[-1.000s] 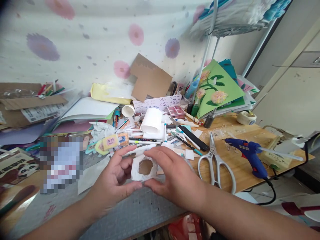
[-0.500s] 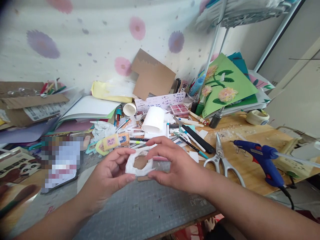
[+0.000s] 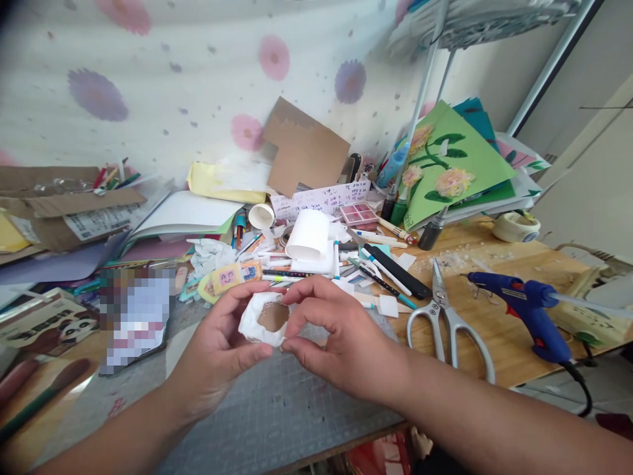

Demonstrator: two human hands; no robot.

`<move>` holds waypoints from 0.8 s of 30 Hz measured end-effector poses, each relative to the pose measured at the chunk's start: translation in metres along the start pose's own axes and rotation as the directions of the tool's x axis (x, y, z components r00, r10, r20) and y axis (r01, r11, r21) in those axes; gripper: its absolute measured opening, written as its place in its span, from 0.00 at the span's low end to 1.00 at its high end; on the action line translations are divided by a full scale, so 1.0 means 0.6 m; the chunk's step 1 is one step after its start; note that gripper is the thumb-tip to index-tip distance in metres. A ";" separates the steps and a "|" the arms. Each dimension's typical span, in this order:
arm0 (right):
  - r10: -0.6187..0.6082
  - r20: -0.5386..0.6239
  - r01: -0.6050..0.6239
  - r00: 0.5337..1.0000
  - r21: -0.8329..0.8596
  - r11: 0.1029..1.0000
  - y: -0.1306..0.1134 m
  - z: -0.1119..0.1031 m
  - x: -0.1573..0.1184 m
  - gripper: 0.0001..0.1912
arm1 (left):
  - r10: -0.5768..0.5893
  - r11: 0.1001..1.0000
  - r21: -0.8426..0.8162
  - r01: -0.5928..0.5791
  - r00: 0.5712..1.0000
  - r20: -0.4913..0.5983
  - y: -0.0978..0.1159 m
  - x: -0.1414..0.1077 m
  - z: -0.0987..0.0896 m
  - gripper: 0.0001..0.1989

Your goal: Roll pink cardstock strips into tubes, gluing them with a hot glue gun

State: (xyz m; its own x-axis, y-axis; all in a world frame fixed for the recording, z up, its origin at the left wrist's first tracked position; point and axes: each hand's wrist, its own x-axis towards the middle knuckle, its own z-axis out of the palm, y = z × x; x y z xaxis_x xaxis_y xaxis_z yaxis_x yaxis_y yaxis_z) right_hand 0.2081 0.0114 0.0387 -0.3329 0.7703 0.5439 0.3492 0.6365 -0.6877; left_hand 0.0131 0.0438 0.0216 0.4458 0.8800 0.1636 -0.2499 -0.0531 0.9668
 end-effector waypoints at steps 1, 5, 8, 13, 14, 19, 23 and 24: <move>-0.011 -0.007 0.011 1.000 -0.016 1.000 -0.001 0.002 0.000 0.05 | 0.005 1.000 0.017 -0.005 1.000 0.002 0.002 -0.001 0.001 0.28; -0.043 -0.086 0.036 0.995 -0.079 0.996 -0.001 -0.005 0.000 0.06 | 0.057 0.997 0.049 -0.059 0.997 0.048 0.008 -0.001 0.002 0.25; -0.034 -0.167 0.007 0.985 -0.162 0.987 0.004 -0.042 -0.004 0.07 | 0.068 0.995 0.069 -0.070 0.997 0.028 0.007 0.001 0.000 0.25; 0.084 -0.221 -0.141 0.972 -0.256 0.956 0.014 -0.113 -0.037 0.08 | -0.001 0.997 0.080 0.002 1.000 -0.012 0.005 0.003 0.002 0.27; 0.098 -0.170 -0.142 0.981 -0.274 0.951 0.013 -0.116 -0.045 0.13 | -0.028 0.997 0.067 0.028 1.000 -0.004 0.003 0.000 0.006 0.27; 0.137 0.215 -0.052 0.967 -0.360 0.931 -0.022 -0.070 -0.067 0.43 | -0.184 0.980 -0.034 0.195 0.963 0.196 -0.013 -0.035 0.040 0.25; 0.242 0.301 -0.159 0.922 -0.275 0.948 -0.038 -0.030 -0.074 0.45 | -0.227 0.972 0.014 0.233 0.926 0.301 -0.022 -0.058 0.057 0.26; 0.276 0.301 -0.207 0.913 -0.240 0.948 -0.036 -0.026 -0.076 0.43 | -0.235 0.971 0.035 0.236 0.926 0.294 -0.023 -0.059 0.058 0.26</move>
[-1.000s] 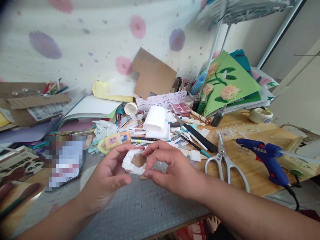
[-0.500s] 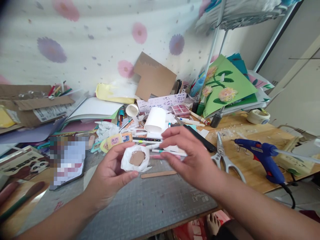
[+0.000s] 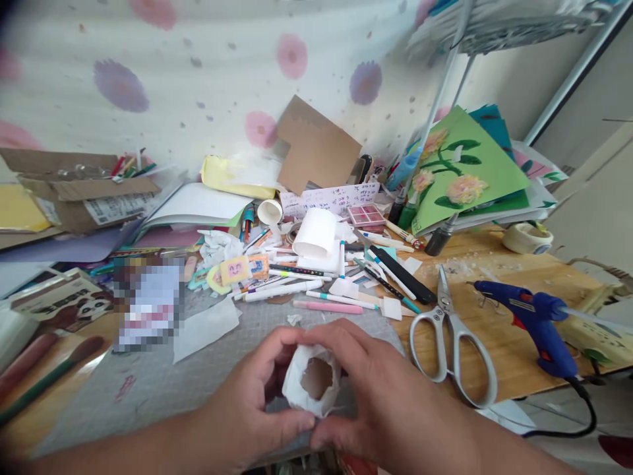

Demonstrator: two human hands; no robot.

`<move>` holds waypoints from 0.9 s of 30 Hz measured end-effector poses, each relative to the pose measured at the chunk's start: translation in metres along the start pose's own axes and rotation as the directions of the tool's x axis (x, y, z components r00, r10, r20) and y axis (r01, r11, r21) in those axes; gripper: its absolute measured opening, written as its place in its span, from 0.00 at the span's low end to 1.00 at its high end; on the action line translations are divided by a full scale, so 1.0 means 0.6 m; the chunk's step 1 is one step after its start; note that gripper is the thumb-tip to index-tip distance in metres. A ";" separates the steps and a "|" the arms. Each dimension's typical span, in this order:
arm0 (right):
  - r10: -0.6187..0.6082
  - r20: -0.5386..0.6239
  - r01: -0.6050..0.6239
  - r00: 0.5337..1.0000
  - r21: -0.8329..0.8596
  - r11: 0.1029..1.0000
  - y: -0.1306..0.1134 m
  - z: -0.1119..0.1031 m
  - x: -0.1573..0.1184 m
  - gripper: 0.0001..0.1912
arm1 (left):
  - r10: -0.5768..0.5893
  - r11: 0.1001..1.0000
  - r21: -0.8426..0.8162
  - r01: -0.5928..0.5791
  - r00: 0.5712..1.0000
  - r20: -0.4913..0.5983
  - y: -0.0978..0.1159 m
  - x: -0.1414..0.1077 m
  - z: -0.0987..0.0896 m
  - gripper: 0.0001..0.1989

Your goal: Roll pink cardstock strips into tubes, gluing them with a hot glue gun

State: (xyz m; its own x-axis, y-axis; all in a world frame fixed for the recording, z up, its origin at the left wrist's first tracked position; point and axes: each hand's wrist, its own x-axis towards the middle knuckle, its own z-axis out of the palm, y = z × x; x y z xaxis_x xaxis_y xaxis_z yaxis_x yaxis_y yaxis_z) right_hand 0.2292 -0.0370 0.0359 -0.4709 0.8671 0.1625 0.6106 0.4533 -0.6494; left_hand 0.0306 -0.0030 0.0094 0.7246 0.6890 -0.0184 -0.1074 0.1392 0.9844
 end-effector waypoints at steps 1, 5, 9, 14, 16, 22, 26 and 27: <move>0.030 0.003 -0.030 1.000 0.047 0.998 0.003 0.003 -0.001 0.42 | -0.010 1.000 0.011 0.011 1.000 -0.011 0.000 0.000 -0.001 0.26; 0.104 -0.019 -0.097 0.994 0.232 0.968 0.018 0.006 -0.001 0.38 | -0.018 1.000 0.003 0.018 1.000 -0.024 0.005 0.005 -0.010 0.27; 0.175 0.007 -0.161 0.984 0.438 0.885 0.026 0.001 0.004 0.31 | 0.014 0.999 0.042 -0.014 1.000 0.002 0.007 0.008 -0.017 0.28; 0.207 0.118 -0.236 0.971 0.597 0.767 0.029 -0.002 0.011 0.32 | -0.026 1.000 0.004 0.026 0.999 0.041 0.000 0.010 -0.020 0.37; 0.220 0.147 -0.265 0.964 0.562 0.784 0.026 -0.002 0.017 0.34 | -0.031 0.999 0.016 0.031 0.999 0.032 -0.002 0.012 -0.023 0.34; 0.148 0.146 -0.194 0.978 0.384 0.903 0.037 -0.015 0.040 0.38 | -0.118 0.880 0.454 0.141 0.990 -0.079 0.016 0.018 -0.036 0.22; 0.156 -0.193 -0.145 0.969 0.069 0.987 0.081 -0.054 0.073 0.21 | -0.207 0.734 0.641 0.224 0.973 -0.104 0.036 0.019 -0.039 0.20; 0.158 -0.268 -0.172 0.950 -0.029 0.985 0.094 -0.065 0.087 0.18 | -0.219 0.709 0.664 0.238 0.969 -0.114 0.038 0.019 -0.040 0.19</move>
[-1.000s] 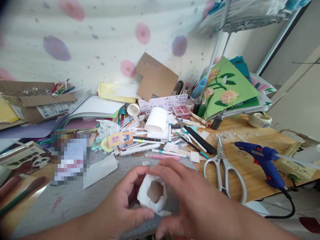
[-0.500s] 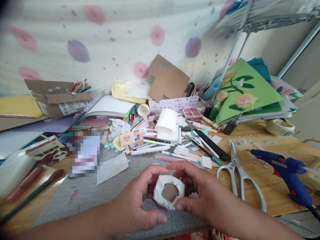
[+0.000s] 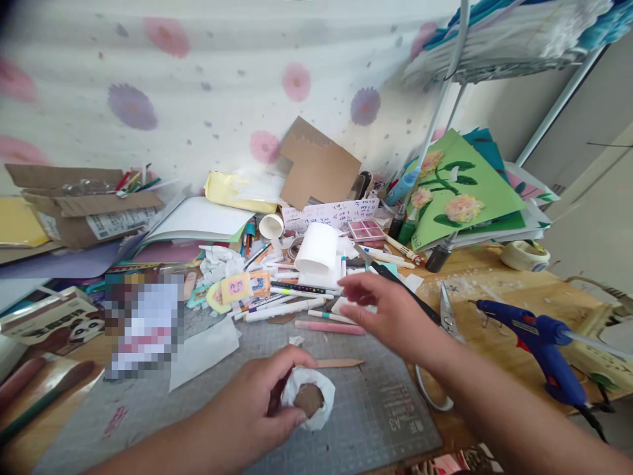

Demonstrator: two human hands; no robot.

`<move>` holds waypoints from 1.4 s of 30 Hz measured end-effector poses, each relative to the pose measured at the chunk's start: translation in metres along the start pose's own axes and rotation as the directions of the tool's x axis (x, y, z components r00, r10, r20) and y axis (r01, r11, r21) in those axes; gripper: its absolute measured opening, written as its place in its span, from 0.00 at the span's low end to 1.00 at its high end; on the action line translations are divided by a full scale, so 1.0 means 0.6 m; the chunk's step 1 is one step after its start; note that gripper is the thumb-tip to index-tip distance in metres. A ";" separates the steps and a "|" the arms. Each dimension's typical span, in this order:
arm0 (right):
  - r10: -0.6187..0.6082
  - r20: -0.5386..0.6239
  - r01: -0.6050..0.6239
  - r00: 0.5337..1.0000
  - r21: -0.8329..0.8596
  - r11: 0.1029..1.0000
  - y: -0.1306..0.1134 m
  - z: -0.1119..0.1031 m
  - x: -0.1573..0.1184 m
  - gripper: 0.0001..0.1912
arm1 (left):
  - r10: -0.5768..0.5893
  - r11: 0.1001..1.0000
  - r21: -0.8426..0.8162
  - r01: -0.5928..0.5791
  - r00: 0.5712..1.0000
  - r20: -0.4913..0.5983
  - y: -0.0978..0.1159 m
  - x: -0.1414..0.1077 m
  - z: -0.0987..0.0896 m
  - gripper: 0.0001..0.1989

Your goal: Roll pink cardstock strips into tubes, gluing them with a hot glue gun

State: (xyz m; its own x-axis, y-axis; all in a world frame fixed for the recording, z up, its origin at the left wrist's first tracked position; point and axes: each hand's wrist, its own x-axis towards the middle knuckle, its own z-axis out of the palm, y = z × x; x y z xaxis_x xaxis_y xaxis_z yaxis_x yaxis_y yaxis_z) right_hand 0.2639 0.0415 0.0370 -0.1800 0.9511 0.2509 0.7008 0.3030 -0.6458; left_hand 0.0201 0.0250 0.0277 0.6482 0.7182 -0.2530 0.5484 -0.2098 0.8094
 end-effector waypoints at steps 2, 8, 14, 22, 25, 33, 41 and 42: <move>-0.015 -0.066 0.005 0.998 -0.156 0.988 0.017 -0.007 0.040 0.17 | -0.014 0.998 0.054 0.014 1.000 0.002 -0.001 0.000 -0.003 0.21; -0.076 0.077 0.100 0.994 -0.395 0.913 0.016 0.030 0.154 0.45 | 0.021 0.989 0.147 -0.025 0.999 0.031 -0.010 0.004 -0.010 0.23; -0.073 0.155 0.141 0.985 -0.487 0.862 0.007 0.063 0.209 0.30 | 0.019 0.983 0.181 -0.026 0.999 0.041 -0.010 0.010 -0.013 0.23; -0.181 -0.011 0.143 0.983 -0.564 0.813 0.038 -0.057 0.222 0.26 | 0.025 0.981 0.189 -0.044 0.995 0.099 -0.011 0.014 -0.019 0.23; -0.197 0.024 0.171 0.980 -0.607 0.776 0.071 -0.071 0.212 0.18 | 0.006 0.980 0.196 -0.025 0.995 0.095 -0.009 0.013 -0.020 0.22; -0.194 0.154 0.247 0.969 -0.638 0.729 0.109 -0.022 0.179 0.15 | -0.024 0.983 0.185 0.013 0.998 0.057 -0.003 0.009 -0.025 0.24; -0.157 0.349 0.328 0.924 -0.510 0.795 0.025 0.050 0.142 0.09 | 0.011 0.988 0.154 -0.006 0.999 -0.035 -0.008 0.010 -0.019 0.22; -0.138 0.342 0.304 0.930 -0.501 0.810 0.025 0.053 0.141 0.09 | 0.021 0.989 0.149 -0.014 0.999 -0.047 -0.009 0.010 -0.019 0.22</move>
State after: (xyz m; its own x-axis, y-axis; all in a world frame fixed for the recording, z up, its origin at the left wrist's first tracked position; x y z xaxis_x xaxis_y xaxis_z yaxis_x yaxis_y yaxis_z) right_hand 0.2374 0.1284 0.0255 -0.5000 0.8627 0.0759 0.8588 0.5052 -0.0855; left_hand 0.0150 0.0376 0.0280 0.6344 0.7437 -0.2106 0.6117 -0.3165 0.7250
